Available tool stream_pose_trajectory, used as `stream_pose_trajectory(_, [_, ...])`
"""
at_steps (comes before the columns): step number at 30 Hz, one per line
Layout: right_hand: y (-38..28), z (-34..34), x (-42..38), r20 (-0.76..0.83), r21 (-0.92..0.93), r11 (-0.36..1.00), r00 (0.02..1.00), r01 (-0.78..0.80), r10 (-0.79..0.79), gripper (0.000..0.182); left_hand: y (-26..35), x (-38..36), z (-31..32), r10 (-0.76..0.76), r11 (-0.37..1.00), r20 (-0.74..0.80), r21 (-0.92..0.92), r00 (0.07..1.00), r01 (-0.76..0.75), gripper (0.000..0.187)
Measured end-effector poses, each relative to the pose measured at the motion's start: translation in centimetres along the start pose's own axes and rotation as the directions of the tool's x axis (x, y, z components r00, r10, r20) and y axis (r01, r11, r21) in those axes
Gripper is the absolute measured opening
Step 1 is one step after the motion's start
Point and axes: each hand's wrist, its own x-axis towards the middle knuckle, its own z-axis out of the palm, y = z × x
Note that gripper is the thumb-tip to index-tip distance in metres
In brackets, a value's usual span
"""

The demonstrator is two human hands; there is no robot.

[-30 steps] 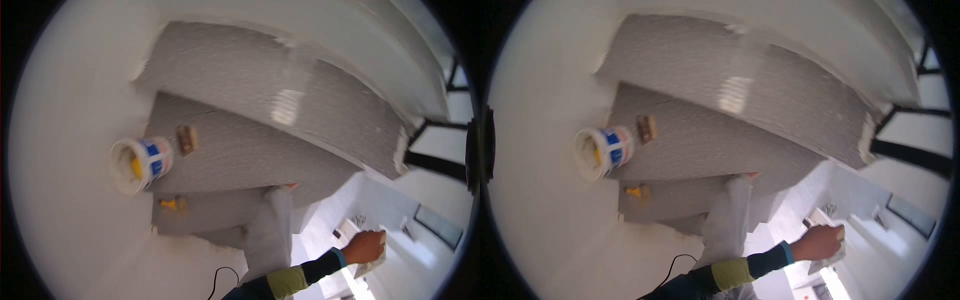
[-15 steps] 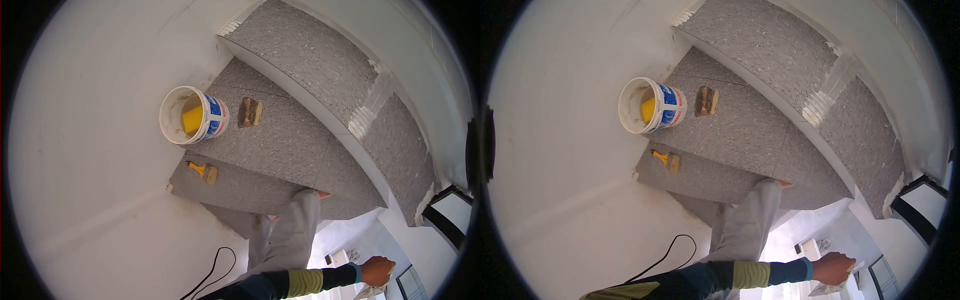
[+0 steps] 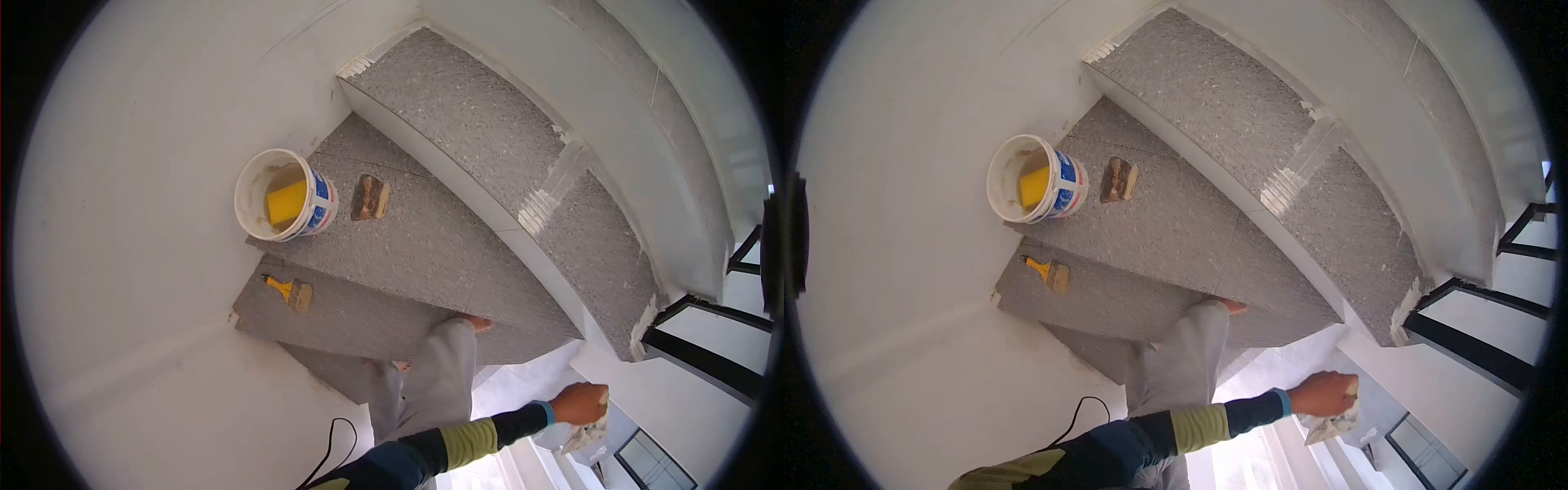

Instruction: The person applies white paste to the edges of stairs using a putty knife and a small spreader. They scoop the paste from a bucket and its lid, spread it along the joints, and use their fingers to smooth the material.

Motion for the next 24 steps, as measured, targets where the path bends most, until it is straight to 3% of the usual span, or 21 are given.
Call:
stream_pose_trajectory(3, [0.0,-0.3,1.1,0.000,-0.019,1.000,1.000,0.004,-0.004,0.092,-0.3,0.5,-0.3,-0.004,0.997,-0.111,0.081,0.994,0.013,0.026])
stream_pose_trajectory(8, [0.6,-1.7,2.8,0.003,-0.108,0.994,0.999,0.033,-0.033,0.096,-1.2,1.1,-1.1,0.009,1.000,-0.193,0.028,0.981,-0.003,0.029])
stream_pose_trajectory(11, [-2.9,-5.4,-0.1,0.125,0.020,0.999,0.991,-0.048,0.045,0.097,-1.8,1.5,-1.6,0.029,0.998,-0.298,-0.039,0.954,-0.043,0.026])
stream_pose_trajectory(15, [-4.7,-7.2,-1.4,0.185,-0.016,0.993,0.976,-0.115,0.116,0.096,-3.3,2.2,-2.0,0.053,0.997,-0.381,-0.029,0.923,-0.069,0.026])
stream_pose_trajectory(19, [1.1,0.1,2.7,0.097,-0.122,0.992,0.994,-0.030,0.042,0.110,-3.0,1.5,-2.8,0.033,0.998,-0.340,-0.048,0.940,-0.052,0.026])
stream_pose_trajectory(21, [10.2,11.3,10.4,0.117,-0.218,0.946,0.969,0.240,-0.219,0.113,-3.4,1.2,-2.6,0.079,0.996,-0.338,-0.007,0.938,-0.087,0.027])
stream_pose_trajectory(23, [-0.1,-0.7,1.1,0.109,-0.149,0.983,0.986,-0.111,0.127,0.110,-3.2,1.2,-3.4,0.056,0.998,-0.322,-0.005,0.945,-0.061,0.030])
stream_pose_trajectory(24, [-1.2,-2.5,-0.3,0.144,-0.103,0.988,0.981,-0.118,0.132,0.109,-3.0,1.4,-4.0,0.094,0.996,-0.304,0.028,0.948,-0.090,0.030])
